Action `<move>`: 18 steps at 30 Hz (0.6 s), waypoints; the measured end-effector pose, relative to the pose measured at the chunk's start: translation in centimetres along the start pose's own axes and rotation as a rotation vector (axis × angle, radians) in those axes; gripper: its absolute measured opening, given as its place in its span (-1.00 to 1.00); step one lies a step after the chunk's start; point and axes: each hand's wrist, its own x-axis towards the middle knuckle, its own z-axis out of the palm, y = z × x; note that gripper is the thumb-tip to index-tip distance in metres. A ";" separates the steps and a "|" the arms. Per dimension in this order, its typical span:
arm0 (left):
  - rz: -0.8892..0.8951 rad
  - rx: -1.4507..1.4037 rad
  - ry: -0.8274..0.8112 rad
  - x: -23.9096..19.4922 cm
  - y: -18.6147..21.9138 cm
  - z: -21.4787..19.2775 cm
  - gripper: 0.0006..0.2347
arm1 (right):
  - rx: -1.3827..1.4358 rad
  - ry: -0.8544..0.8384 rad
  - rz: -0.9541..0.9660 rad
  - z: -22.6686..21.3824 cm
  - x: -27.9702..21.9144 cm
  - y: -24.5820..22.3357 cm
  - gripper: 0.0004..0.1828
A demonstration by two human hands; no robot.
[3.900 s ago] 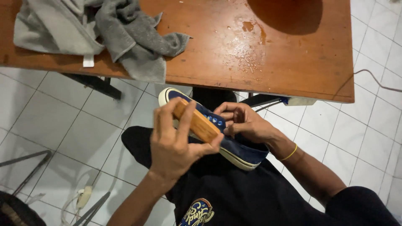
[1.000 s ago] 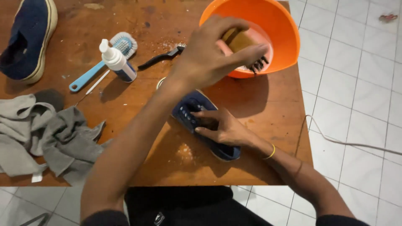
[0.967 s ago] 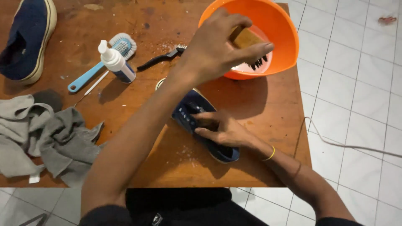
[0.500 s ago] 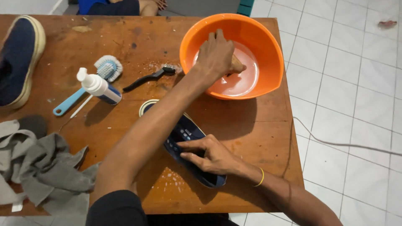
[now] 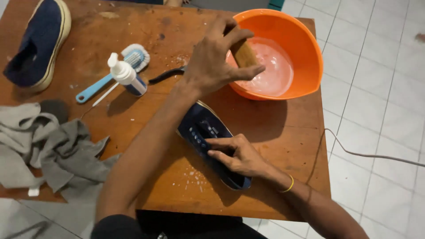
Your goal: The person scrubs a blue canvas shoe with a brush and cleaning solution, then wipes it with a cloth. They apply a spray to the shoe and continue scrubbing the sides and sole with the brush.
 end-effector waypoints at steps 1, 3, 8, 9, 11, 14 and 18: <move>-0.010 0.005 0.016 -0.7 0.7 -1.2 -0.53 | -0.011 -0.017 -0.002 -0.1 0.1 0.7 -0.63; -0.157 -0.153 0.108 -3.3 1.9 -3.4 -0.53 | 0.035 0.083 -0.003 0.8 -0.1 2.4 -0.66; -0.251 -0.170 0.095 -12.1 5.4 -8.1 -0.55 | -0.057 0.039 0.023 0.8 0.0 1.4 -0.66; -0.194 -0.129 0.080 -13.7 5.7 -8.4 -0.50 | -0.089 0.037 -0.002 0.6 0.1 1.1 -0.67; -0.226 -0.121 0.042 -17.1 7.5 -7.7 -0.42 | -0.047 0.008 -0.005 0.5 0.4 0.9 -0.59; -0.163 -0.101 -0.066 -20.7 8.8 -5.5 -0.30 | 0.050 -0.075 0.000 0.1 0.8 0.3 -0.46; -0.086 0.107 -0.196 -22.2 6.2 -3.8 -0.33 | 0.194 -0.189 0.091 -0.4 0.8 0.9 -0.35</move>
